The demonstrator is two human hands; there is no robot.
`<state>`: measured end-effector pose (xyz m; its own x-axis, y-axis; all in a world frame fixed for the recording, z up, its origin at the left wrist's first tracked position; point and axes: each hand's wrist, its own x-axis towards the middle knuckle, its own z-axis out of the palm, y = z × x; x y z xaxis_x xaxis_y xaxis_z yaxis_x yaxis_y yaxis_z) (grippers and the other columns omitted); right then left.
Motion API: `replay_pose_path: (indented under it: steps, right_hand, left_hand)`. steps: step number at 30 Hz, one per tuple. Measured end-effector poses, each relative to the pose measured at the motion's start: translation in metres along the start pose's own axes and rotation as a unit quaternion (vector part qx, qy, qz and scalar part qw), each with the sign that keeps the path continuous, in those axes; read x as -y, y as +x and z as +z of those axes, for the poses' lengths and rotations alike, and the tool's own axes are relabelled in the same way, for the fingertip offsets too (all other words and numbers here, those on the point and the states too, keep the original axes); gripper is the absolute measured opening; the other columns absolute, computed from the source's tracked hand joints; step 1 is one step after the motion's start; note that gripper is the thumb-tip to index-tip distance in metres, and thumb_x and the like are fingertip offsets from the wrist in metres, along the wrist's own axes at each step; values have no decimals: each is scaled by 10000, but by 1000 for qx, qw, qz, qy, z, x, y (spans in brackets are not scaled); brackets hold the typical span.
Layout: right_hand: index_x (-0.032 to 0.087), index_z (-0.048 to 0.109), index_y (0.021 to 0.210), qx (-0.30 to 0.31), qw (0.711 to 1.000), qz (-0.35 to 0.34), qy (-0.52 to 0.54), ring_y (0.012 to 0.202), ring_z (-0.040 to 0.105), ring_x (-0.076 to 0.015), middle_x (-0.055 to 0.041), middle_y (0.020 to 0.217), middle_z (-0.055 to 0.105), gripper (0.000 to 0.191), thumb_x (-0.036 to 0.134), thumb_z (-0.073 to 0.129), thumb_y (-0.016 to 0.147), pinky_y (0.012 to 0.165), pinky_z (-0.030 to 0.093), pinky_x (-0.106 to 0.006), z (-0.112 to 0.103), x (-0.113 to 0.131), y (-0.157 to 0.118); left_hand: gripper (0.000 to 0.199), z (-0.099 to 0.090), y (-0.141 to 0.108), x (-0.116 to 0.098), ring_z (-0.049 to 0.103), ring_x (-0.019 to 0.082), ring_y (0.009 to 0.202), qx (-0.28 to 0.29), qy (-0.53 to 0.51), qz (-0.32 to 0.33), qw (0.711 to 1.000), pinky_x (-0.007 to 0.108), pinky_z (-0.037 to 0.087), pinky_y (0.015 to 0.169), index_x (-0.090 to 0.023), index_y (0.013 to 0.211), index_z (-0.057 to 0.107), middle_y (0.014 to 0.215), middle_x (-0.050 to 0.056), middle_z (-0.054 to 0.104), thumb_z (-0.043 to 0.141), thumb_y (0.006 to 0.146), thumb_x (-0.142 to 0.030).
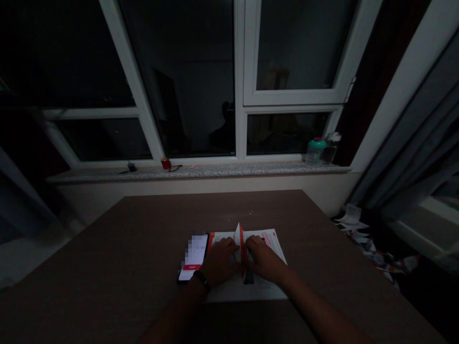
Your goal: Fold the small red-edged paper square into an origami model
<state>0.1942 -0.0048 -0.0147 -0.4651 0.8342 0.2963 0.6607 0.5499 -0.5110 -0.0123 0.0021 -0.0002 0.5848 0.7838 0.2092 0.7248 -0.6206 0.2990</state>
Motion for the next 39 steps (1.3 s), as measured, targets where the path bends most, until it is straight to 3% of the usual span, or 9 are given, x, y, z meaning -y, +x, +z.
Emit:
replay_pose_path:
  steps: [14,28,39]
  right_hand:
    - [178,550,1042,-17,997,78,4,1057,456,-248,-82,1103,509,346,134,613,705,920,381,-347,13,17,1]
    - [181,532,1248,43,995,77,37,1140,449,-264,-99,1196,505,609,209,718,669,971,389,-363,3,11,3]
    - [187,526,1279,60,996,63,24,1150,444,-290,-115,1228,512,668,220,753,651,968,376,-406,-1,14,2]
  left_hand:
    - [352,3,1,3,526,247,1039,4,-5,0,1000,391,431,902,-206,1134,611,1116,61,594,693,795,-250]
    - [393,-3,-2,2,514,254,1082,29,9,18,999,395,425,923,-221,1221,569,1189,76,572,664,854,-325]
    - [445,-2,-2,1,500,258,1094,32,5,14,999,395,415,940,-232,1240,545,1207,67,557,694,834,-336]
